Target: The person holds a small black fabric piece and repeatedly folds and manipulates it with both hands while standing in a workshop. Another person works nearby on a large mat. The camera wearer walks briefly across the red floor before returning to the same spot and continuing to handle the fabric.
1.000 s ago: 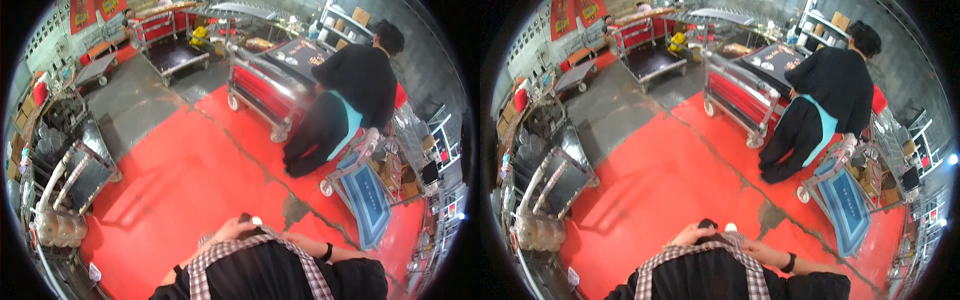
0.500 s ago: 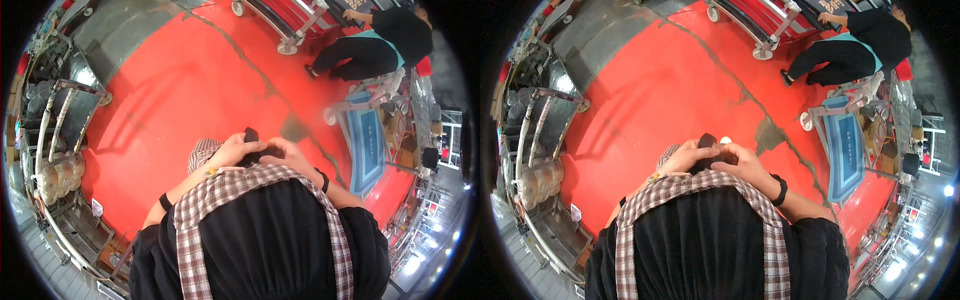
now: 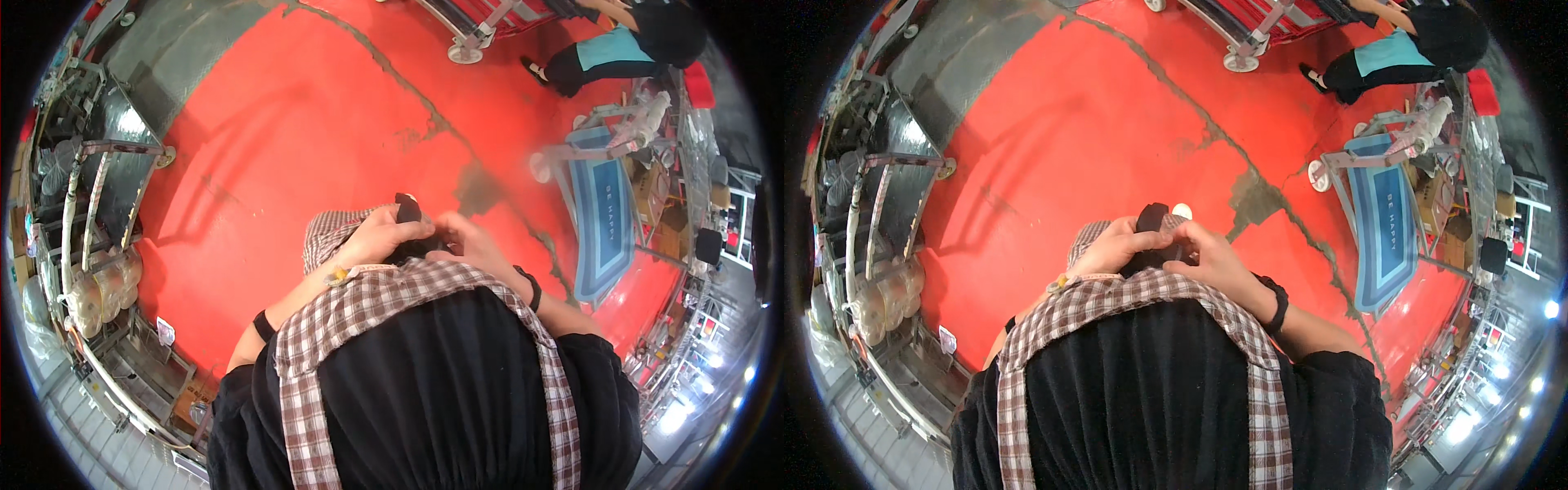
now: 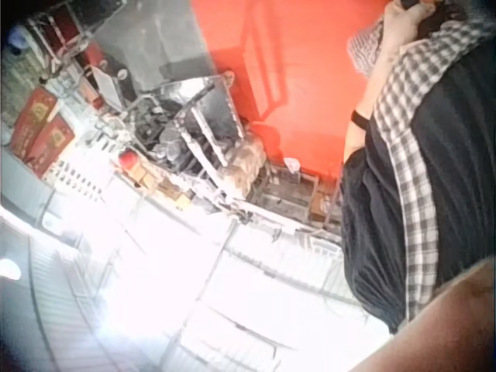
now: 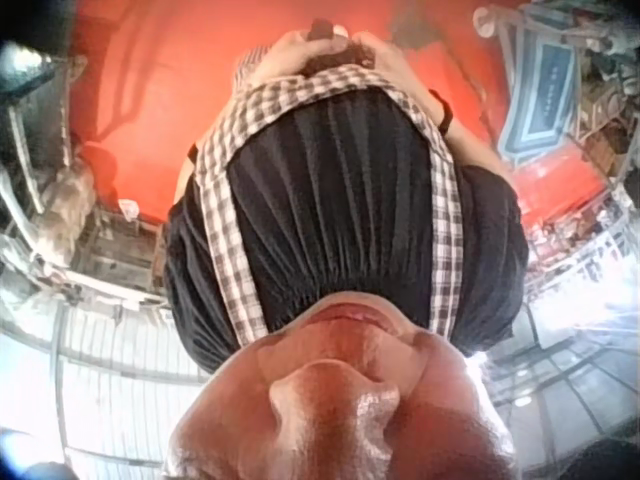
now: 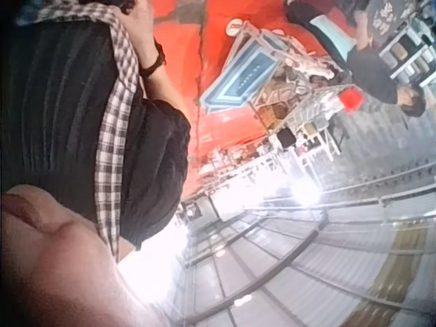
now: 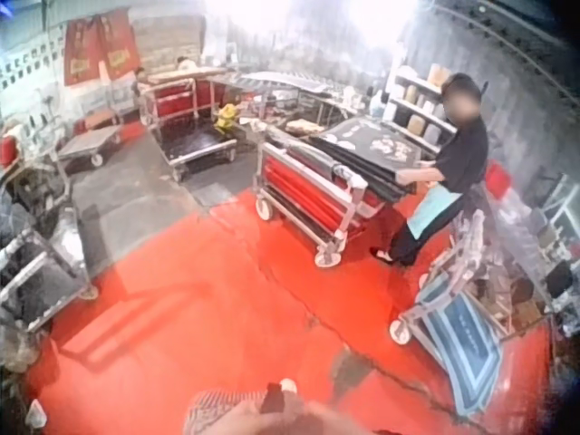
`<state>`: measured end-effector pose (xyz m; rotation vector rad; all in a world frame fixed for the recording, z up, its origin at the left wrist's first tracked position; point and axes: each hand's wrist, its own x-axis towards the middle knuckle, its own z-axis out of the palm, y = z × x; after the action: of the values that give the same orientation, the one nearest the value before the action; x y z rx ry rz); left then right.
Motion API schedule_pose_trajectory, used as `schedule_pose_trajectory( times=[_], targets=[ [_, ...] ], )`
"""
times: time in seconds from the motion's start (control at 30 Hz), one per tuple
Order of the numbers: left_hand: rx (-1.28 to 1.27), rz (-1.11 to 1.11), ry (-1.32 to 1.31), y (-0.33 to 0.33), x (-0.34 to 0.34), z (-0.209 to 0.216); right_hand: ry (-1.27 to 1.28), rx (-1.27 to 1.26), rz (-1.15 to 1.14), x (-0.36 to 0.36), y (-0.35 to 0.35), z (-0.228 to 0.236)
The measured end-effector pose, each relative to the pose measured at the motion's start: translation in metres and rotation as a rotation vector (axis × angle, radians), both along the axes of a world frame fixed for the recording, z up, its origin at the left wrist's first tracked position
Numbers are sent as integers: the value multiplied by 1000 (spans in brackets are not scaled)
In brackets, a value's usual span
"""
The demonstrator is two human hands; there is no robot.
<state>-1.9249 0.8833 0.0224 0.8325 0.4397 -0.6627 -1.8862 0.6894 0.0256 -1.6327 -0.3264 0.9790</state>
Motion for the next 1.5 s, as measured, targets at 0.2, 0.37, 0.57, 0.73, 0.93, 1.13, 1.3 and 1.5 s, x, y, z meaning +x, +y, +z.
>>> schedule_pose_trajectory(
  times=[0.2,0.37,0.57,0.73,0.93,1.13,1.3,1.5],
  targets=[
    [49,-40,-43,-4,10,-15,66,-97,33,17,-9,-3],
    [27,-23,-31,-7,20,-13,-25,-74,85,32,-16,1],
    [26,26,0,-11,33,-1,71,-49,92,45,-1,5],
    [10,64,22,-17,41,-1,125,-60,107,56,-8,10],
    [26,47,2,-22,45,-11,51,-177,215,70,-18,15],
    [39,32,32,-24,51,-8,-175,-71,304,65,-18,-5],
    [23,37,39,-27,54,-8,-146,4,316,68,-14,-7],
    [94,118,28,-33,57,-5,-17,65,80,56,-20,-17]
  ],
)
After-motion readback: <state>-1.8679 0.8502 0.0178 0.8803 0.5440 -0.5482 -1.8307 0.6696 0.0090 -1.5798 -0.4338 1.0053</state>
